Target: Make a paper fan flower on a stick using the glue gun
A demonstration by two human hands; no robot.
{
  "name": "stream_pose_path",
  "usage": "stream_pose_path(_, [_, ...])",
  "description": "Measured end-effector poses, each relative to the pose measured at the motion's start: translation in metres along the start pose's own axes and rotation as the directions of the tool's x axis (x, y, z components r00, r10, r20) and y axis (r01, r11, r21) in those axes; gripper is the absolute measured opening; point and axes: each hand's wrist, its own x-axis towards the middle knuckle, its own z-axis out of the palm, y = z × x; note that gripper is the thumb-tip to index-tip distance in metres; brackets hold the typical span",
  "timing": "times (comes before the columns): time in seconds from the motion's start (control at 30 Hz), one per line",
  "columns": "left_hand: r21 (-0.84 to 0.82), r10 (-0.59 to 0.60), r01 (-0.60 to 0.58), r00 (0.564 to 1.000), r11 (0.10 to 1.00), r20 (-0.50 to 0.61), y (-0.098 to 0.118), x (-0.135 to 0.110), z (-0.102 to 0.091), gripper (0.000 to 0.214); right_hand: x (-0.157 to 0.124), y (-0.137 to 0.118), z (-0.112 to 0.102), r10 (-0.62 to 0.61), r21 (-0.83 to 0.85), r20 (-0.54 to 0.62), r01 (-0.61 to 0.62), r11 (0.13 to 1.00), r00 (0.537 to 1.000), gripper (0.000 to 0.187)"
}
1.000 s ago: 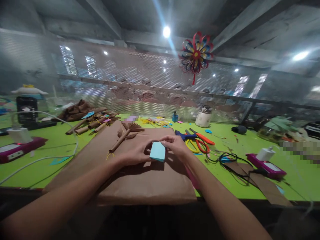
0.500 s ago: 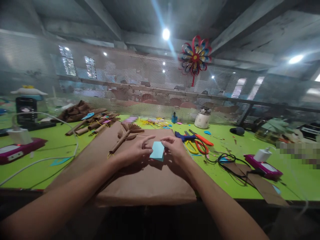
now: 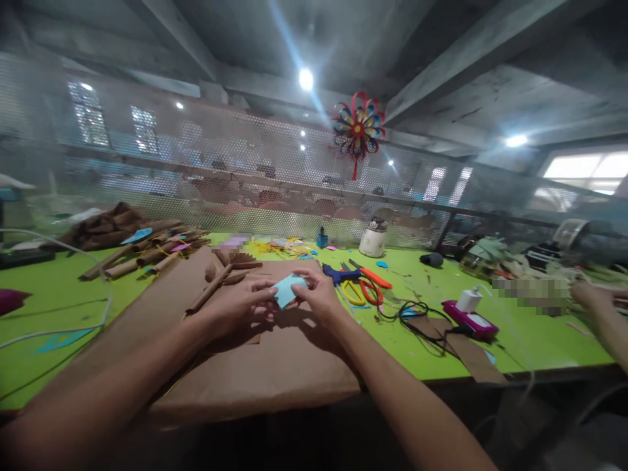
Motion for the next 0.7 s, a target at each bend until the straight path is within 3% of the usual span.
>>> stream_pose_path(0.07, [-0.033, -0.002, 0.002, 1.0, 0.999, 0.005, -0.001, 0.002, -0.001, 0.028, 0.001, 0.002, 0.003, -0.029, 0.02, -0.048, 0.03, 0.999, 0.998, 0.043])
stream_pose_path(0.13, [-0.062, 0.004, -0.008, 0.998, 0.998, -0.059, -0.002, 0.004, -0.004, 0.025, 0.001, 0.003, 0.007, -0.035, 0.028, -0.038, 0.036, 0.999, 0.999, 0.042])
stream_pose_path(0.3, [-0.087, 0.114, -0.14, 0.96, 0.986, -0.256, 0.0, 0.008, -0.012, 0.021, -0.005, -0.001, 0.011, 0.018, -0.025, 0.167, -0.014, 1.0, 0.986, 0.029])
stream_pose_path(0.37, [-0.066, 0.135, -0.161, 0.947, 0.985, -0.291, 0.001, 0.007, -0.012, 0.021, -0.004, -0.006, 0.005, 0.01, -0.093, 0.167, 0.005, 0.996, 0.986, 0.028])
stream_pose_path(0.47, [-0.089, 0.113, -0.144, 0.951, 0.986, -0.286, 0.004, 0.004, -0.006, 0.027, 0.01, -0.015, -0.021, -0.063, -0.188, -0.111, 0.042, 0.981, 0.992, 0.027])
stream_pose_path(0.53, [-0.12, 0.068, -0.099, 0.969, 0.988, -0.238, 0.004, 0.002, 0.0, 0.03, 0.028, -0.022, -0.051, -0.066, -0.35, -0.359, -0.069, 0.934, 0.931, 0.025])
stream_pose_path(0.7, [-0.058, 0.08, -0.088, 0.987, 0.994, -0.139, 0.002, 0.002, 0.002, 0.023, 0.068, -0.03, -0.142, -0.072, -0.555, -0.526, -0.277, 0.784, 0.848, 0.015])
